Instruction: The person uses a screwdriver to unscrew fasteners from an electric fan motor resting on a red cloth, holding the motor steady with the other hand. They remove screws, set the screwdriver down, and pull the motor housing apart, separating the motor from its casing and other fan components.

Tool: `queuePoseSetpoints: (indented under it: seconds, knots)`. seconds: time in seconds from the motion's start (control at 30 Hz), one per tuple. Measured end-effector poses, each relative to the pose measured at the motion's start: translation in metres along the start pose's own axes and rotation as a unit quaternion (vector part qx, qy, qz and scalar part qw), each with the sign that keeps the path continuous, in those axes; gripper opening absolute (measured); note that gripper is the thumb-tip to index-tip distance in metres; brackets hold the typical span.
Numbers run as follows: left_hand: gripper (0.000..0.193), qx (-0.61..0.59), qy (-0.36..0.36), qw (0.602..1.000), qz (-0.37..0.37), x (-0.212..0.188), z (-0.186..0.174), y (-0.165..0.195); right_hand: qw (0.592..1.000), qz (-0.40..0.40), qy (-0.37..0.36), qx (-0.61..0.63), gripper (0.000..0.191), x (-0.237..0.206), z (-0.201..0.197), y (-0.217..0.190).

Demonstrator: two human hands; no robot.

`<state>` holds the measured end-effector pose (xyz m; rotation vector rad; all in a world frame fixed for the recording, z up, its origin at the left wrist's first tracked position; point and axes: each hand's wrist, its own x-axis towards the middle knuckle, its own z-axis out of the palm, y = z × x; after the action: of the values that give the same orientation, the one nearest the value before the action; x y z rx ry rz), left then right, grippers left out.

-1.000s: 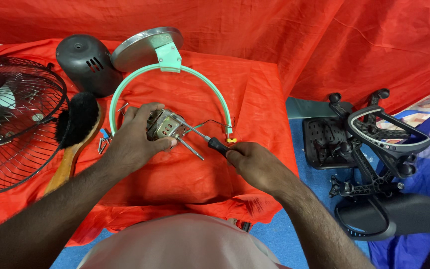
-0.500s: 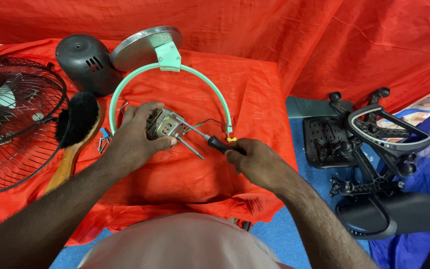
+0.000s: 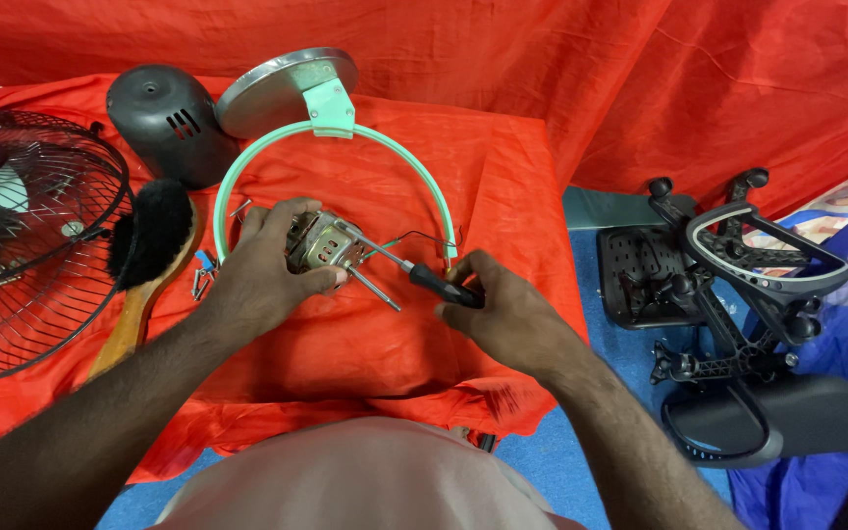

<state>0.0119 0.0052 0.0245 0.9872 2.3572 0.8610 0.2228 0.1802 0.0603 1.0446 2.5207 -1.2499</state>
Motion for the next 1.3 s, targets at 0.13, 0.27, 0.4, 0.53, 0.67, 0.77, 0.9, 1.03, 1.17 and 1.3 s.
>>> queuePoseSetpoints:
  seconds: [0.13, 0.27, 0.4, 0.53, 0.67, 0.77, 0.9, 1.03, 1.17, 1.3]
  knots:
    - [0.091, 0.003, 0.003, 1.0, -0.003, -0.0014, -0.0001, -0.0007, 0.999, 0.026, -0.012, -0.016, 0.045, 0.002, 0.0007, -0.0013]
    - [0.091, -0.001, 0.002, 1.0, -0.001, -0.001, 0.0001, -0.0002, 0.998, 0.043, -0.029, -0.035, 0.037, 0.0054, 0.0007, -0.0018]
    - [0.091, 0.01, 0.001, 1.0, -0.003, -0.0017, -0.0006, 0.0001, 1.0, 0.007, -0.012, -0.019, 0.042, 0.0023, -0.0003, -0.0003]
    - [0.091, 0.007, -0.002, 1.0, -0.007, -0.0021, -0.0009, 0.001, 0.998, 0.035, -0.008, -0.054, 0.046, 0.0026, 0.0006, -0.0013]
    - [0.091, 0.004, -0.004, 1.0, -0.007, -0.0021, -0.001, 0.0016, 0.997, 0.044, -0.023, -0.06, 0.038, 0.0045, 0.0009, -0.0021]
    - [0.091, 0.004, -0.008, 1.0, -0.017, -0.0023, -0.0012, 0.0019, 0.998, 0.018, -0.009, -0.054, 0.037, 0.0023, -0.0004, -0.0025]
    - [0.091, 0.002, -0.01, 1.0, -0.015, -0.0021, -0.0016, 0.0023, 0.998, 0.013, 0.009, -0.067, 0.04, -0.0004, -0.0018, -0.0057]
    - [0.092, 0.0, -0.004, 1.0, -0.013, -0.0031, -0.0012, 0.0021, 0.996, 0.039, 0.004, -0.076, 0.038, 0.001, 0.0, -0.0078]
    - [0.093, 0.004, -0.005, 1.0, -0.012, -0.0037, -0.0021, 0.0027, 0.997, 0.006, 0.002, -0.072, 0.035, 0.0009, -0.0015, -0.0066]
    - [0.093, 0.016, -0.001, 1.0, -0.003, -0.0045, -0.0035, 0.0044, 0.998, -0.014, 0.032, -0.059, 0.039, -0.0035, -0.0032, -0.0086]
